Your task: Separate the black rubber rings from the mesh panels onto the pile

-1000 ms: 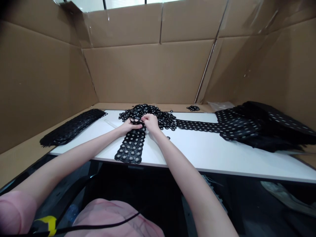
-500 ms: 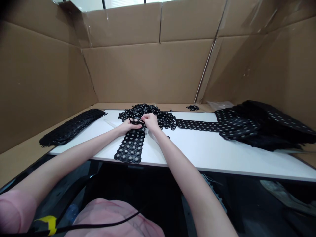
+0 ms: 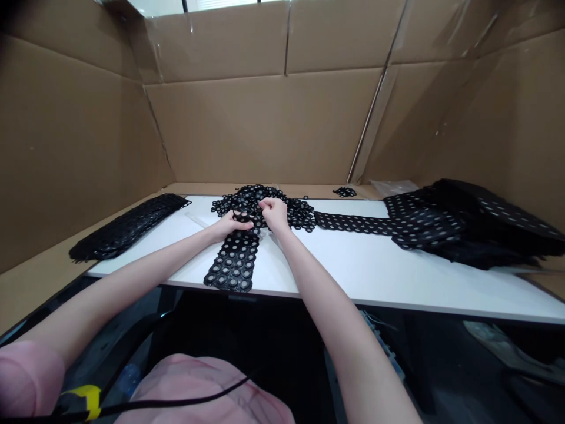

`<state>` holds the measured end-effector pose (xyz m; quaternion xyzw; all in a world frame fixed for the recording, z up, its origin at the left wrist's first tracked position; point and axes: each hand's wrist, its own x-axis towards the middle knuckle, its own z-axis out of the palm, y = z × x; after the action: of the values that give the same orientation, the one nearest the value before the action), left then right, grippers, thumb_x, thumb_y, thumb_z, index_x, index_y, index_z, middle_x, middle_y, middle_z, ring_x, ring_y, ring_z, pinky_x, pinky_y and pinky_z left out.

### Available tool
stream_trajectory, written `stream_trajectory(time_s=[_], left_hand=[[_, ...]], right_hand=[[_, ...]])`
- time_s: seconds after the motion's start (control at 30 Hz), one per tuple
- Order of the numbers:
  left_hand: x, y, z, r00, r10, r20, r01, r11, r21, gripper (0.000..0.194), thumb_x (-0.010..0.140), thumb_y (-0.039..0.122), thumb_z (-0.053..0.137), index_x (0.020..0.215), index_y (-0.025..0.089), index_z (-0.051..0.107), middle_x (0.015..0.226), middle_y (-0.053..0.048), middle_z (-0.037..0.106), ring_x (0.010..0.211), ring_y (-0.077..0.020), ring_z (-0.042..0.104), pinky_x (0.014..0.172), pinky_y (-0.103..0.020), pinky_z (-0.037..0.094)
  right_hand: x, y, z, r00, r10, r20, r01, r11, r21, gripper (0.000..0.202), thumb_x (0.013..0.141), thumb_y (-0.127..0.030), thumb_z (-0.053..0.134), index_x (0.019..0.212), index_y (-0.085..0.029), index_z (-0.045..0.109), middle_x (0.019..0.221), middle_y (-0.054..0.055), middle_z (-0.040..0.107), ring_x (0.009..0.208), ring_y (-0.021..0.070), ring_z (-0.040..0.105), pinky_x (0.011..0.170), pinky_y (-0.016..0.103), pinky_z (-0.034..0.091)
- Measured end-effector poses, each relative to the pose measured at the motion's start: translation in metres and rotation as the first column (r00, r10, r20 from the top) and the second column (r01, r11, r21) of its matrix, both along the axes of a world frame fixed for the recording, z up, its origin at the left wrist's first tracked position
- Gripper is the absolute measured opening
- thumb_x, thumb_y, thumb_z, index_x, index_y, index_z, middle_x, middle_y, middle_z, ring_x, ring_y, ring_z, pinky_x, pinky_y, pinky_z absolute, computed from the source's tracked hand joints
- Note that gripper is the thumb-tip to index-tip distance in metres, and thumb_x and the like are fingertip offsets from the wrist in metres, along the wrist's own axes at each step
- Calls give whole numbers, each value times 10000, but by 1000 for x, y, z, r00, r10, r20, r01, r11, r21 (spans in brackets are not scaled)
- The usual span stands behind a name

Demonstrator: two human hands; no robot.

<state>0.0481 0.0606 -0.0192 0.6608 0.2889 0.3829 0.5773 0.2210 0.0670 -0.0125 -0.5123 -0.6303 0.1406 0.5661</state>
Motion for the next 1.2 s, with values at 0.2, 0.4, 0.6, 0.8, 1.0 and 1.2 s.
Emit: stream_trajectory(time_s=[0.2, 0.4, 0.6, 0.8, 1.0, 1.2], left_hand=[[-3, -3, 2, 999, -42, -29, 42, 999, 24, 389, 548, 349, 844, 848, 124, 740, 884, -93, 722, 853, -211, 646, 924, -389, 454], [-2, 0, 0, 1000, -19, 2, 19, 1000, 25, 416, 576, 343, 830, 921, 131, 736, 928, -86, 722, 856, -192, 649, 914, -363, 448], [0, 0, 1, 1000, 7, 13, -7, 1000, 23, 445, 559, 329, 840, 939, 124, 731, 939, -90, 718, 872, -194, 645, 923, -368, 442], [-1, 2, -2, 999, 33, -8, -33, 995, 91, 444, 575, 349, 831, 947, 131, 722, 953, -82, 717, 902, -202, 641, 938, -363, 429], [0, 4, -1, 999, 5, 54, -4, 1000, -30, 421, 561, 344, 846, 884, 114, 704, 889, -75, 714, 842, -191, 642, 905, -366, 434], [2, 6, -4, 995, -15, 97, 25, 994, -103, 377, 541, 337, 859, 782, 97, 696, 801, -55, 706, 753, -157, 626, 874, -360, 438]], right_hand=[[51, 7, -7, 953, -279, -122, 281, 960, -1, 257, 740, -309, 455, 640, -172, 648, 685, 61, 677, 689, 206, 573, 679, 311, 415], [47, 19, -24, 975, -186, 122, 184, 983, 27, 259, 766, -329, 535, 864, -203, 738, 816, 66, 704, 781, 222, 560, 779, 376, 431], [20, 6, -15, 938, -219, 270, 210, 976, 62, 246, 839, -346, 530, 918, -262, 747, 987, 84, 672, 995, 288, 499, 866, 477, 368], [6, -18, 4, 949, 78, 306, -114, 989, 99, 216, 821, -393, 583, 839, -238, 732, 775, 23, 701, 783, 190, 543, 798, 345, 397], [9, -11, 2, 954, 0, 300, -41, 991, 130, 156, 787, -306, 601, 730, -218, 717, 699, 34, 646, 722, 181, 529, 735, 324, 408], [17, -15, 3, 946, -158, 283, 102, 974, 203, 151, 777, -338, 636, 834, -232, 727, 815, 54, 635, 846, 233, 533, 788, 385, 401]])
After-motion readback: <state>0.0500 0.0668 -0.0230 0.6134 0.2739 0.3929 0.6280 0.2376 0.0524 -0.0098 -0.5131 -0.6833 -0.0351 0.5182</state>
